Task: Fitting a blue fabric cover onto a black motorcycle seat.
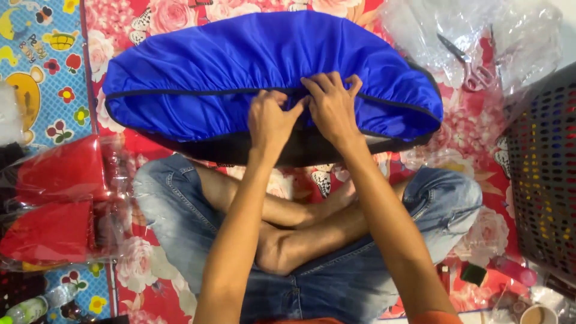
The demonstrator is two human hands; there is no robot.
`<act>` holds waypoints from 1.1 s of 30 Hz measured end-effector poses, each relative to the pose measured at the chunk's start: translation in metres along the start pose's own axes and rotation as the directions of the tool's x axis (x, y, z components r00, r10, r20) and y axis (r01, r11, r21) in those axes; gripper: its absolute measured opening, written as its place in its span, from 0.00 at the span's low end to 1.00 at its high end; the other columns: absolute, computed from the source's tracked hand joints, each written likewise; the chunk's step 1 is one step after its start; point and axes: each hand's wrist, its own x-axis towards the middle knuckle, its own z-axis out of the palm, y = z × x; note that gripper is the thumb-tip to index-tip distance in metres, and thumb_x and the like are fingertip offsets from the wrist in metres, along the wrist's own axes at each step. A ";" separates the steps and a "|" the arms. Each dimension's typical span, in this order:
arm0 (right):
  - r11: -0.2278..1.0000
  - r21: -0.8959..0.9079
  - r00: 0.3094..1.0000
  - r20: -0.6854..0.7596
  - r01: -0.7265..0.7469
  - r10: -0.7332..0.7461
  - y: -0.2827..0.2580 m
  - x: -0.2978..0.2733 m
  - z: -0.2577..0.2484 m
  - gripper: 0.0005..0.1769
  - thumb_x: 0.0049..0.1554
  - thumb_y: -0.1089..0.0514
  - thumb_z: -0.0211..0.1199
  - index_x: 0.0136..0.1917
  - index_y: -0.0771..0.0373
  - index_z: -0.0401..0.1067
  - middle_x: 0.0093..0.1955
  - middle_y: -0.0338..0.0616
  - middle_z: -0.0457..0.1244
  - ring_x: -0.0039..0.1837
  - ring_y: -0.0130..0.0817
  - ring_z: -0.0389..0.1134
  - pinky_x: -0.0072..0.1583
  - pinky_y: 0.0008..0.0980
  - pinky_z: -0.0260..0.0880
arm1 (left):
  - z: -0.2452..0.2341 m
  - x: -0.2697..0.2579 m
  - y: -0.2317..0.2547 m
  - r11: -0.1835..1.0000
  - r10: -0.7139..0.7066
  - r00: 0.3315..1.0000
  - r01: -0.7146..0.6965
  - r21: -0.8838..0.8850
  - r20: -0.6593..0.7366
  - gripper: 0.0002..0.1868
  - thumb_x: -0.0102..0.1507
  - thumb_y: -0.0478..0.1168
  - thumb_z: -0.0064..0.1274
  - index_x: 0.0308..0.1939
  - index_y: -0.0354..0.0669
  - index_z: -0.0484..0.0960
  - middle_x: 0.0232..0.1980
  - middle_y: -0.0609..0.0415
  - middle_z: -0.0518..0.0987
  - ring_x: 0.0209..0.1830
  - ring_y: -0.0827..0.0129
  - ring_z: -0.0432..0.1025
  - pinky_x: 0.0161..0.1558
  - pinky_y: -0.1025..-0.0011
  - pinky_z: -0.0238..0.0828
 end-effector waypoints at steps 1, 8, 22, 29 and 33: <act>1.000 0.004 1.000 0.000 0.007 -0.007 0.001 0.002 -0.001 0.21 0.51 0.59 0.70 0.59 0.52 0.77 0.53 0.35 0.65 0.59 0.36 0.62 0.61 0.51 0.46 | 0.002 -0.002 0.003 1.000 -0.004 1.000 0.004 0.001 -0.007 0.23 0.50 0.58 0.73 0.35 0.45 0.86 0.32 0.53 0.81 0.39 0.53 0.79 0.45 0.58 0.77; 0.951 0.299 0.974 -0.183 -0.076 0.135 -0.005 0.017 -0.036 0.07 0.60 0.64 0.68 0.51 0.53 0.76 0.46 0.33 0.63 0.50 0.35 0.62 0.59 0.45 0.47 | -0.002 -0.027 0.013 0.977 0.088 0.987 -0.112 -0.184 -0.134 0.07 0.60 0.44 0.66 0.37 0.49 0.87 0.32 0.57 0.80 0.31 0.68 0.75 0.30 0.74 0.73; 0.876 0.471 0.921 -0.287 -0.105 0.265 -0.011 0.023 -0.066 0.08 0.62 0.66 0.66 0.51 0.53 0.75 0.44 0.31 0.65 0.50 0.33 0.63 0.58 0.42 0.46 | -0.028 -0.026 0.025 0.910 -0.122 0.992 0.100 -0.402 -0.028 0.06 0.63 0.46 0.63 0.42 0.56 0.85 0.27 0.65 0.84 0.25 0.78 0.71 0.33 0.79 0.68; 0.927 0.374 0.931 -0.339 0.000 0.136 -0.006 0.013 -0.065 0.10 0.61 0.67 0.69 0.52 0.55 0.75 0.46 0.40 0.66 0.51 0.41 0.66 0.59 0.42 0.51 | -0.008 -0.029 0.016 0.539 -0.194 0.974 0.209 -0.816 0.121 0.08 0.63 0.41 0.63 0.43 0.42 0.89 0.47 0.47 0.83 0.52 0.62 0.75 0.56 0.63 0.73; 0.962 0.248 0.948 -0.263 -0.114 0.180 0.008 0.005 -0.042 0.04 0.71 0.58 0.62 0.56 0.50 0.77 0.55 0.37 0.70 0.59 0.43 0.67 0.62 0.46 0.47 | -0.022 -0.021 0.027 0.416 0.021 0.941 0.298 -0.859 0.337 0.11 0.64 0.44 0.57 0.44 0.46 0.90 0.36 0.55 0.86 0.36 0.79 0.75 0.42 0.81 0.62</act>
